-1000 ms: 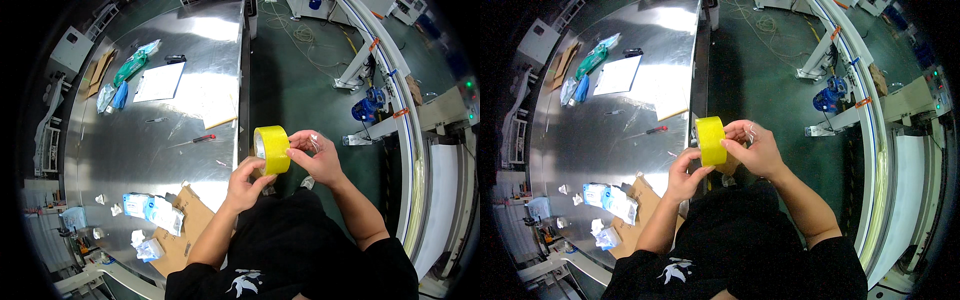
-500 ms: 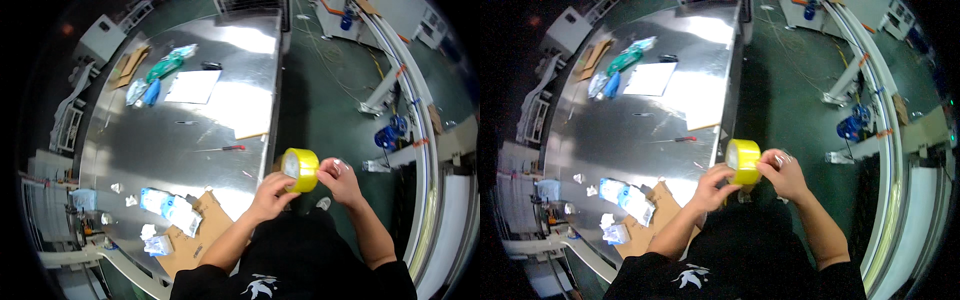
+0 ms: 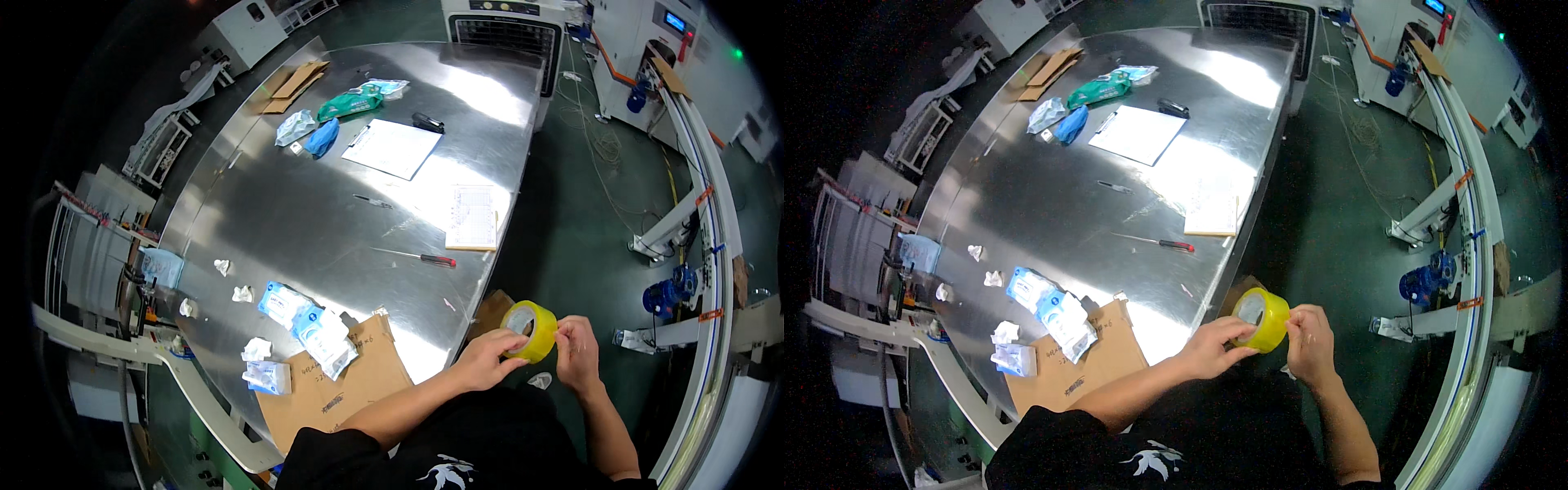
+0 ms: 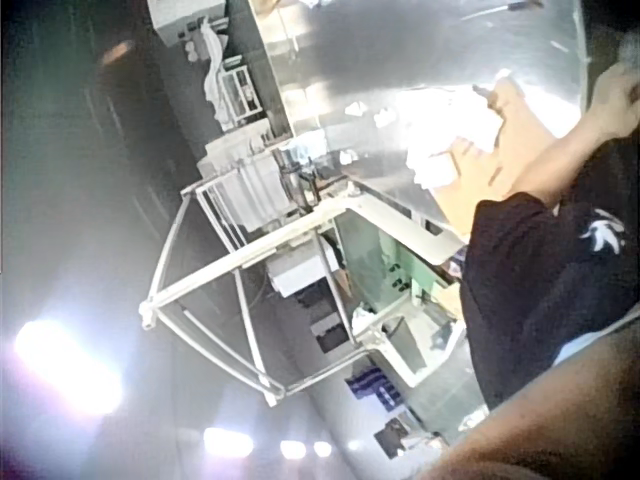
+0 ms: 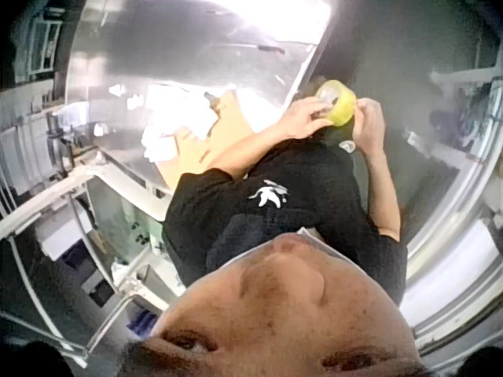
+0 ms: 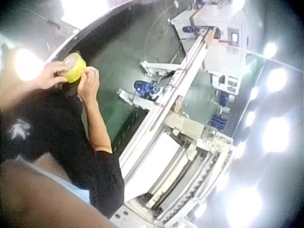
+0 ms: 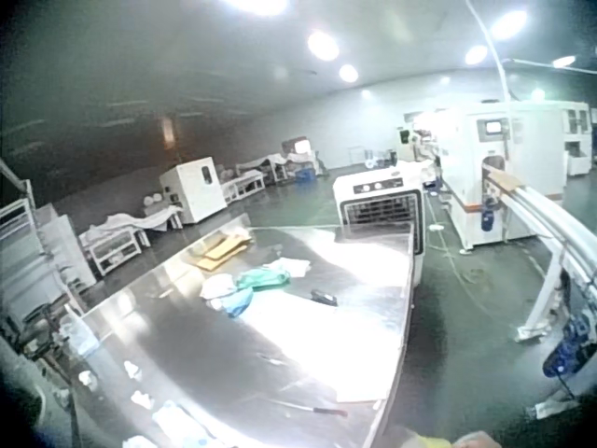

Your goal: The person repeatedly places a long strip of white tape along the edge of a curved metal surface, smoothing it down by hand. They then cut a piece of yellow tape and handle a small transparent plastic item.

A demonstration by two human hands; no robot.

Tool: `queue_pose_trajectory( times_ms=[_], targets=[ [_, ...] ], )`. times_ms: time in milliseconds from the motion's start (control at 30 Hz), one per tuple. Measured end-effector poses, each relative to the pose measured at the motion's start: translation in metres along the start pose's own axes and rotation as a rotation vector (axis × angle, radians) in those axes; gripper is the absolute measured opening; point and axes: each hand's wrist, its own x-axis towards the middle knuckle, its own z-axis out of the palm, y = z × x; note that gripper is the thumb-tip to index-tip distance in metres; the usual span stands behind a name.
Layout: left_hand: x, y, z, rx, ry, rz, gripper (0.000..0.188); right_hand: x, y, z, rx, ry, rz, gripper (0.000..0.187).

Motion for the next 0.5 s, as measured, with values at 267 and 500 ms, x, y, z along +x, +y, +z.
queue_pose_trajectory(
  times_ms=[267,500],
  targets=[
    [-0.008,0.007,0.003,-0.069,-0.053,-0.126,0.034,-0.009,0.012,0.006,-0.072,-0.049,-0.077,0.015],
    [-0.011,0.013,0.024,-0.299,0.052,-0.335,0.025,-0.031,0.037,0.019,0.204,0.023,0.050,0.015]
  ],
)
